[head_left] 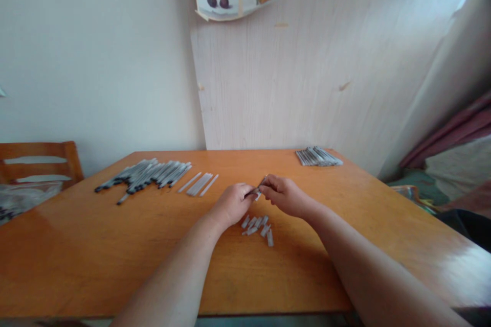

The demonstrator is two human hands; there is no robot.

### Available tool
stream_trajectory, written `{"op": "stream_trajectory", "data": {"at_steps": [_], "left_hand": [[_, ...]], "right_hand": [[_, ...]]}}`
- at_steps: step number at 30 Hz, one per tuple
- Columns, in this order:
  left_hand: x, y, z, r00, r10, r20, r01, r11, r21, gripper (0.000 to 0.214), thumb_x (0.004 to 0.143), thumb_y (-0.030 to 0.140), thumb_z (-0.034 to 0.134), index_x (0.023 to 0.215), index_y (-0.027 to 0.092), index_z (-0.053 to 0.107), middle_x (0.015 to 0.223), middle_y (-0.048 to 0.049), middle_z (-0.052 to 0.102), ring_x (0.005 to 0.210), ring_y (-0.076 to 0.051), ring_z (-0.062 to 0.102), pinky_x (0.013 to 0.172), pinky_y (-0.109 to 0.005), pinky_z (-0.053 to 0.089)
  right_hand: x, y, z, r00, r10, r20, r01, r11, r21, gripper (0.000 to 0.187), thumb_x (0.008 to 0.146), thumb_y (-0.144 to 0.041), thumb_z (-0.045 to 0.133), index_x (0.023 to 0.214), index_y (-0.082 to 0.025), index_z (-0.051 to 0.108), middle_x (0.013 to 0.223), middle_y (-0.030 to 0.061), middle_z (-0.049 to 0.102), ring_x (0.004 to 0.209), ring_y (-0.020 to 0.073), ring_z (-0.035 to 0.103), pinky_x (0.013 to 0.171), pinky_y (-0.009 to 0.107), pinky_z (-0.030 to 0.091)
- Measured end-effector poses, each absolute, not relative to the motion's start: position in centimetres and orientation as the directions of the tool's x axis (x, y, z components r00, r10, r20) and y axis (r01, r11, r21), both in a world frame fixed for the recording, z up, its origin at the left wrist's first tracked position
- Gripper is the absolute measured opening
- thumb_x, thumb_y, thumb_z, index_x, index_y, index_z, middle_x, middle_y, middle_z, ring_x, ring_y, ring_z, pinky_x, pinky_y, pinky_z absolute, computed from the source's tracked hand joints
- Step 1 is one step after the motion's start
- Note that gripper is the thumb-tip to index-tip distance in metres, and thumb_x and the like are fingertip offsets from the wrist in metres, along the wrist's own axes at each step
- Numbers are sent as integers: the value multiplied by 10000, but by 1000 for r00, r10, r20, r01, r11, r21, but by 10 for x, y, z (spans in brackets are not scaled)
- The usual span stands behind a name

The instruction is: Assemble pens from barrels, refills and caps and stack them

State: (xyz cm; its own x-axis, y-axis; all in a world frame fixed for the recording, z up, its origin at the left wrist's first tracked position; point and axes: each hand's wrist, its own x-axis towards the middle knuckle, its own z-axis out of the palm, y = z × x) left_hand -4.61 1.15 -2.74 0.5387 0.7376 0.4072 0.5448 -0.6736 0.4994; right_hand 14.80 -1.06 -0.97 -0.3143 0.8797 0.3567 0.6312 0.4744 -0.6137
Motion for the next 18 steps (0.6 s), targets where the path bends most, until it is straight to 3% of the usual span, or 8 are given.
{"op": "stream_trajectory", "data": {"at_steps": [6, 13, 18], "left_hand": [[-45, 9, -26, 554, 727, 406, 520, -683, 513, 274, 902, 361, 489, 833, 173, 676, 762, -34, 640, 755, -155, 577, 663, -238, 381], [-44, 9, -25, 544, 738, 399, 505, -668, 547, 309, 908, 396, 476, 846, 176, 683, 785, -33, 659, 772, -162, 588, 674, -238, 388], [-45, 11, -28, 534, 740, 409, 505, -667, 548, 306, 904, 388, 475, 807, 173, 669, 759, -28, 650, 759, -163, 583, 658, -239, 386]], "right_hand": [[146, -9, -12, -358, 862, 359, 661, 505, -554, 338, 948, -378, 397, 724, -175, 549, 624, 9, 558, 588, 111, 487, 565, 238, 329], [150, -6, -13, -324, 873, 366, 622, 487, -613, 460, 969, -495, 308, 715, -182, 528, 605, 5, 546, 567, 112, 479, 556, 245, 317], [154, -9, -9, -333, 874, 354, 615, 486, -621, 370, 956, -453, 374, 752, -184, 526, 641, 3, 571, 585, 109, 497, 552, 238, 319]]}}
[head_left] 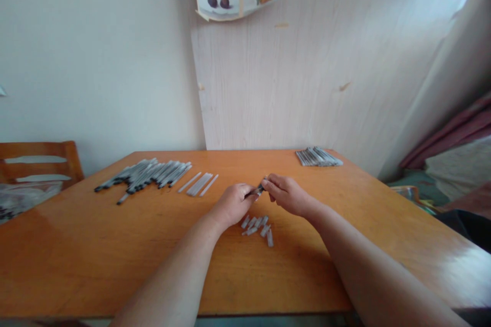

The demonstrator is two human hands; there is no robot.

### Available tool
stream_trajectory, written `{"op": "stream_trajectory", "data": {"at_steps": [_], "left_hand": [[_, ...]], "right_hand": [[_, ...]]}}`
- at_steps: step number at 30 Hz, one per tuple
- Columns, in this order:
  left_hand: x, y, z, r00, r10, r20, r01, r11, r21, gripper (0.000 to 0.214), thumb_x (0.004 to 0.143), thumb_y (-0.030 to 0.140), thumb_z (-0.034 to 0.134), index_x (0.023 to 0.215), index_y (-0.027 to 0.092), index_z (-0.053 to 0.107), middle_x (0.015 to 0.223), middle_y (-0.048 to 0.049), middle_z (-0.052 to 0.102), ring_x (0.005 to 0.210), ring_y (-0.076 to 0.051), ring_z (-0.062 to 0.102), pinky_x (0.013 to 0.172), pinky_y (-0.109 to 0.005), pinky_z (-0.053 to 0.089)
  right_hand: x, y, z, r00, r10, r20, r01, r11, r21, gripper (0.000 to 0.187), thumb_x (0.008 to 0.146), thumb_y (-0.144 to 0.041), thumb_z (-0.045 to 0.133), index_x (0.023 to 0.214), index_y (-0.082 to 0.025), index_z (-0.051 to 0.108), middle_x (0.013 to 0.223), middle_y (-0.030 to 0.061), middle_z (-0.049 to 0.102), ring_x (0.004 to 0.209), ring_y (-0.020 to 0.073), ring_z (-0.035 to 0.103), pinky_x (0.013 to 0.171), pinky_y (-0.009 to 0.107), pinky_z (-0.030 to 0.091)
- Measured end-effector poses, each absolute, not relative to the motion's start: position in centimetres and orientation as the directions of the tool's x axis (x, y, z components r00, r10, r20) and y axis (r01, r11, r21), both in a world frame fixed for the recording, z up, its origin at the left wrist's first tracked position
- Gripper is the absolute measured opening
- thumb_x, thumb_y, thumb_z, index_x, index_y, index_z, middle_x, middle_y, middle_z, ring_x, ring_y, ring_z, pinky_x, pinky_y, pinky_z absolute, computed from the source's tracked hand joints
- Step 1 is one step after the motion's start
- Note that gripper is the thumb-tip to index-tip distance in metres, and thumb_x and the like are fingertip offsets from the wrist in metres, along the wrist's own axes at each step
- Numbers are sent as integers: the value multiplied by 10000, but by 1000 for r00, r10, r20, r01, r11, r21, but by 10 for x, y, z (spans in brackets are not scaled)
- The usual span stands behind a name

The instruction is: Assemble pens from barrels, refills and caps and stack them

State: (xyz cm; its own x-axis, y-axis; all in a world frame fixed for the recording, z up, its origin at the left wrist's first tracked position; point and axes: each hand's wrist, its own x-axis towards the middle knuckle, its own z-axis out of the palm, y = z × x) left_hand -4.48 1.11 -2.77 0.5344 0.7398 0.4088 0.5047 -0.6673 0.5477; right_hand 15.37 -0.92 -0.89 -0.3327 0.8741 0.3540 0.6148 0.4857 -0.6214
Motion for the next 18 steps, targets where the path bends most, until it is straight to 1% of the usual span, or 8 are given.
{"op": "stream_trajectory", "data": {"at_steps": [2, 5, 10, 15, 18], "left_hand": [[-45, 12, -29, 534, 737, 415, 502, -671, 546, 303, 899, 395, 485, 795, 173, 664, 753, -25, 645, 749, -161, 579, 659, -241, 387], [-44, 10, -30, 527, 747, 405, 501, -658, 562, 295, 892, 393, 492, 808, 170, 666, 763, -27, 651, 741, -160, 577, 661, -245, 394], [-41, 4, -22, 554, 742, 378, 442, -646, 622, 322, 920, 380, 427, 926, 170, 671, 854, -38, 668, 811, -165, 587, 725, -252, 418], [-43, 4, -18, 555, 768, 320, 472, -607, 640, 345, 926, 379, 399, 841, 155, 647, 788, -32, 654, 755, -155, 571, 699, -248, 423], [-44, 7, -21, 566, 760, 320, 466, -615, 635, 322, 917, 376, 421, 868, 159, 654, 841, -41, 675, 798, -163, 585, 720, -250, 432]], "right_hand": [[153, -9, -9, -350, 865, 360, 622, 502, -601, 301, 939, -405, 425, 775, -182, 545, 676, 7, 584, 621, 112, 508, 563, 234, 323], [153, -8, -10, -364, 856, 367, 630, 516, -580, 247, 925, -351, 442, 792, -181, 561, 693, 9, 588, 636, 113, 505, 570, 233, 324], [154, -7, -10, -346, 858, 381, 647, 512, -565, 279, 933, -359, 421, 736, -185, 517, 657, 2, 564, 606, 111, 483, 559, 237, 308], [153, -8, -9, -358, 851, 384, 648, 522, -554, 300, 943, -368, 403, 721, -188, 493, 638, -2, 543, 593, 113, 465, 558, 242, 297], [152, -7, -10, -350, 856, 381, 661, 513, -547, 307, 944, -371, 405, 711, -188, 483, 631, -3, 534, 590, 113, 451, 557, 242, 289]]}}
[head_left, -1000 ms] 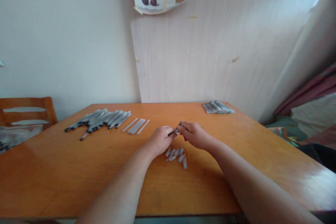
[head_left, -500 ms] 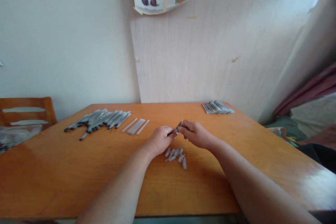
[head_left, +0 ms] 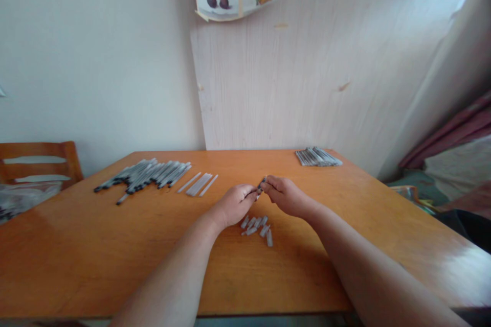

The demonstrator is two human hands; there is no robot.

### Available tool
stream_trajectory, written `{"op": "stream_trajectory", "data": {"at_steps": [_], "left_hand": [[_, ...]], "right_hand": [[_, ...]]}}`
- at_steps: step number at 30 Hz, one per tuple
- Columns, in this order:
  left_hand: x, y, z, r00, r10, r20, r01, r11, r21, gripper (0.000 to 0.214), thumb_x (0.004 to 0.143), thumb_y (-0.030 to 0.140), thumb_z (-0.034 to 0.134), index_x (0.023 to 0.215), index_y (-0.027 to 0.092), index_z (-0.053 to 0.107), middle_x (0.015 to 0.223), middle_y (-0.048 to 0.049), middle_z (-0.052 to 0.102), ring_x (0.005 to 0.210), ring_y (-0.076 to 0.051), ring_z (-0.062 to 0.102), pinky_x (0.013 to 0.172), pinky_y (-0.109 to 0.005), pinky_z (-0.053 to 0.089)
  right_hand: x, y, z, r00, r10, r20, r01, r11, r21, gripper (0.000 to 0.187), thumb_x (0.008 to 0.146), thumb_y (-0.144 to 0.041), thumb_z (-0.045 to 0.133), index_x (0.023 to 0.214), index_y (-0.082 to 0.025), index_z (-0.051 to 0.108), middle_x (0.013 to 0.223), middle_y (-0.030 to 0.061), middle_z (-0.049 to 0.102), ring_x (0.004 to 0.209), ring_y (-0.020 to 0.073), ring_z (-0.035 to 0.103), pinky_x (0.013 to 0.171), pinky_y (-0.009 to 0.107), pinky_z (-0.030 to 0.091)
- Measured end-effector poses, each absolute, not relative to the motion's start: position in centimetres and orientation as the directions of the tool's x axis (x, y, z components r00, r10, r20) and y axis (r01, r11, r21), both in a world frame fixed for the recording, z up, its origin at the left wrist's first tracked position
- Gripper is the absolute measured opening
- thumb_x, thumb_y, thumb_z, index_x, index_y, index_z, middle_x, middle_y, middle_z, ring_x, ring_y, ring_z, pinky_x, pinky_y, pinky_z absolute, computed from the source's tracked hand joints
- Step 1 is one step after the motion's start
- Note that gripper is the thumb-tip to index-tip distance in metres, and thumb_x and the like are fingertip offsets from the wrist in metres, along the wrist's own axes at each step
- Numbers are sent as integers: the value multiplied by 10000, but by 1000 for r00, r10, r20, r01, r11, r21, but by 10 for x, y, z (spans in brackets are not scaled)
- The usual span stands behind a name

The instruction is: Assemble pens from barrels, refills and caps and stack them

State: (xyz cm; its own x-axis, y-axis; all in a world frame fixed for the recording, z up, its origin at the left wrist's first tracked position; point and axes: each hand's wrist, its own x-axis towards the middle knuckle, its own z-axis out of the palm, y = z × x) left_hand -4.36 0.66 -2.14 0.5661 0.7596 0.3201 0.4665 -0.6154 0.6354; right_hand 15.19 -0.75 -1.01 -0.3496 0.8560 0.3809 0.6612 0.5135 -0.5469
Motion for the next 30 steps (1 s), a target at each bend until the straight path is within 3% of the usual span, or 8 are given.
{"op": "stream_trajectory", "data": {"at_steps": [9, 14, 22, 30], "left_hand": [[-44, 8, -24, 536, 763, 361, 437, -617, 654, 313, 892, 391, 480, 923, 177, 705, 871, -35, 703, 829, -175, 606, 725, -254, 430], [-43, 5, -22, 543, 789, 285, 367, -529, 765, 346, 876, 434, 502, 922, 151, 696, 824, -21, 685, 760, -151, 583, 688, -243, 421], [-47, 6, -21, 544, 838, 53, 275, -238, 932, 485, 903, 508, 415, 952, 94, 662, 701, -49, 631, 569, -113, 519, 551, -237, 376], [-49, 3, -20, 543, 836, 77, 264, -257, 930, 425, 860, 491, 523, 977, 109, 669, 706, -24, 606, 608, -109, 524, 579, -229, 381]], "right_hand": [[151, -4, -15, -331, 860, 388, 653, 506, -564, 309, 947, -382, 403, 717, -188, 476, 629, -11, 516, 592, 110, 437, 559, 241, 282], [153, -4, -13, -312, 863, 398, 640, 500, -583, 316, 948, -391, 387, 724, -189, 479, 626, -13, 511, 586, 110, 430, 553, 241, 285], [157, -4, -9, -243, 878, 412, 640, 464, -612, 337, 946, -426, 382, 708, -199, 457, 603, -24, 487, 554, 108, 408, 534, 242, 275], [157, -2, -11, -248, 887, 389, 606, 456, -652, 347, 936, -448, 395, 693, -201, 426, 588, -39, 445, 550, 102, 376, 533, 239, 267]]}}
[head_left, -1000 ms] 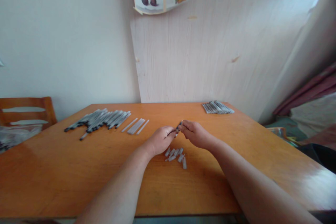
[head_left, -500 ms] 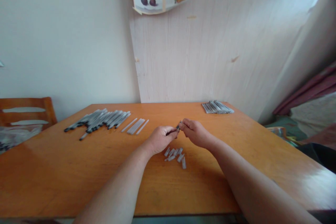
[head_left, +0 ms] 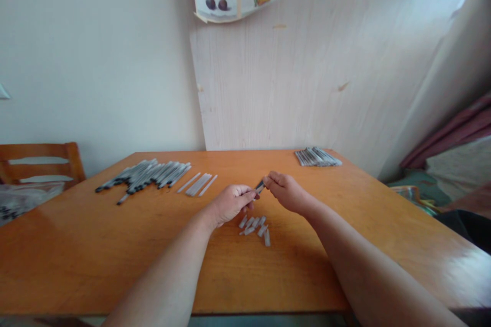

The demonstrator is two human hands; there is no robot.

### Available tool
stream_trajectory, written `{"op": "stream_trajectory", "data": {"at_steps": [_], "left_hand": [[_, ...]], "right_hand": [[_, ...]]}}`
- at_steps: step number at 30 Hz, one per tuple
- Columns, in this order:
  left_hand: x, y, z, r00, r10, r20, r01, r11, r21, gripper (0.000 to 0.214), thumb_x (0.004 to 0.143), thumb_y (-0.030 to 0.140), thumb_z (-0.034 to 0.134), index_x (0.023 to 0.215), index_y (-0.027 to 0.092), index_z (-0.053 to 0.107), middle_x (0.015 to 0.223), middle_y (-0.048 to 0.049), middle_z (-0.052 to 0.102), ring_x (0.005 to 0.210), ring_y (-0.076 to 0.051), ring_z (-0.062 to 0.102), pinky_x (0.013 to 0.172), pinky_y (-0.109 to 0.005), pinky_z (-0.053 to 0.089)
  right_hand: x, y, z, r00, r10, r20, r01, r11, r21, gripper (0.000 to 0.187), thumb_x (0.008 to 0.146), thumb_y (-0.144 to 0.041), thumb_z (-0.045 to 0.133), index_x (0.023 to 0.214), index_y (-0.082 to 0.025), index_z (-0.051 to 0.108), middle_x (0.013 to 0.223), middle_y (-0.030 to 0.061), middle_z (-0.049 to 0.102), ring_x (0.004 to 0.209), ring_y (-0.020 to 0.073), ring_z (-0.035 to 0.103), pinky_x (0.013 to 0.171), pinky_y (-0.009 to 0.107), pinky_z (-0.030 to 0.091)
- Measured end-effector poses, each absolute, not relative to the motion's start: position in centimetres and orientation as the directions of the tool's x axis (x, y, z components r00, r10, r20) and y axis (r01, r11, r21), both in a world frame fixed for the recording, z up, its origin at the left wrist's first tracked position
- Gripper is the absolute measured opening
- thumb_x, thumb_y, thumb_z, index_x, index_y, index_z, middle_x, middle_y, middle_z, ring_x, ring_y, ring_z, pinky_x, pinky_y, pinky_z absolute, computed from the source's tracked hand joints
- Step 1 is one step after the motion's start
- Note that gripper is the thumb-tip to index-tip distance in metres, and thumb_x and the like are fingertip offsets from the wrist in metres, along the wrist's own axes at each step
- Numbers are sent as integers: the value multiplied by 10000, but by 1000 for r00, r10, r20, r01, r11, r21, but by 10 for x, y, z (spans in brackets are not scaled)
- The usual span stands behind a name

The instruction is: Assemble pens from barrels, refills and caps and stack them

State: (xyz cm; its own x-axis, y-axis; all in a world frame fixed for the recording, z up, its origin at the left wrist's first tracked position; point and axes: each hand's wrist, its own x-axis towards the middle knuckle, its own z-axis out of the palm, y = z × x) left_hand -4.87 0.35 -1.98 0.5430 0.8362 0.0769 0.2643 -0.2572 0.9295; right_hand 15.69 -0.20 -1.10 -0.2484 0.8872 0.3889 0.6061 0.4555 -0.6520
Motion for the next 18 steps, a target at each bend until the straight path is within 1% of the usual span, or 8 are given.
{"op": "stream_trajectory", "data": {"at_steps": [6, 18], "left_hand": [[-47, 3, -20, 519, 844, 138, 280, -320, 905, 378, 844, 465, 555, 933, 121, 683, 736, -38, 637, 647, -123, 543, 617, -241, 406], [-47, 7, -23, 511, 833, 210, 364, -432, 825, 332, 850, 435, 542, 872, 142, 695, 772, -42, 676, 727, -154, 586, 668, -253, 424]], "right_hand": [[156, 0, -13, -244, 895, 373, 558, 444, -701, 353, 922, -461, 409, 684, -200, 414, 598, -44, 411, 567, 102, 360, 531, 238, 268], [154, 0, -11, -231, 898, 373, 544, 438, -716, 352, 905, -463, 423, 665, -207, 383, 586, -51, 356, 561, 102, 326, 521, 238, 259]]}}
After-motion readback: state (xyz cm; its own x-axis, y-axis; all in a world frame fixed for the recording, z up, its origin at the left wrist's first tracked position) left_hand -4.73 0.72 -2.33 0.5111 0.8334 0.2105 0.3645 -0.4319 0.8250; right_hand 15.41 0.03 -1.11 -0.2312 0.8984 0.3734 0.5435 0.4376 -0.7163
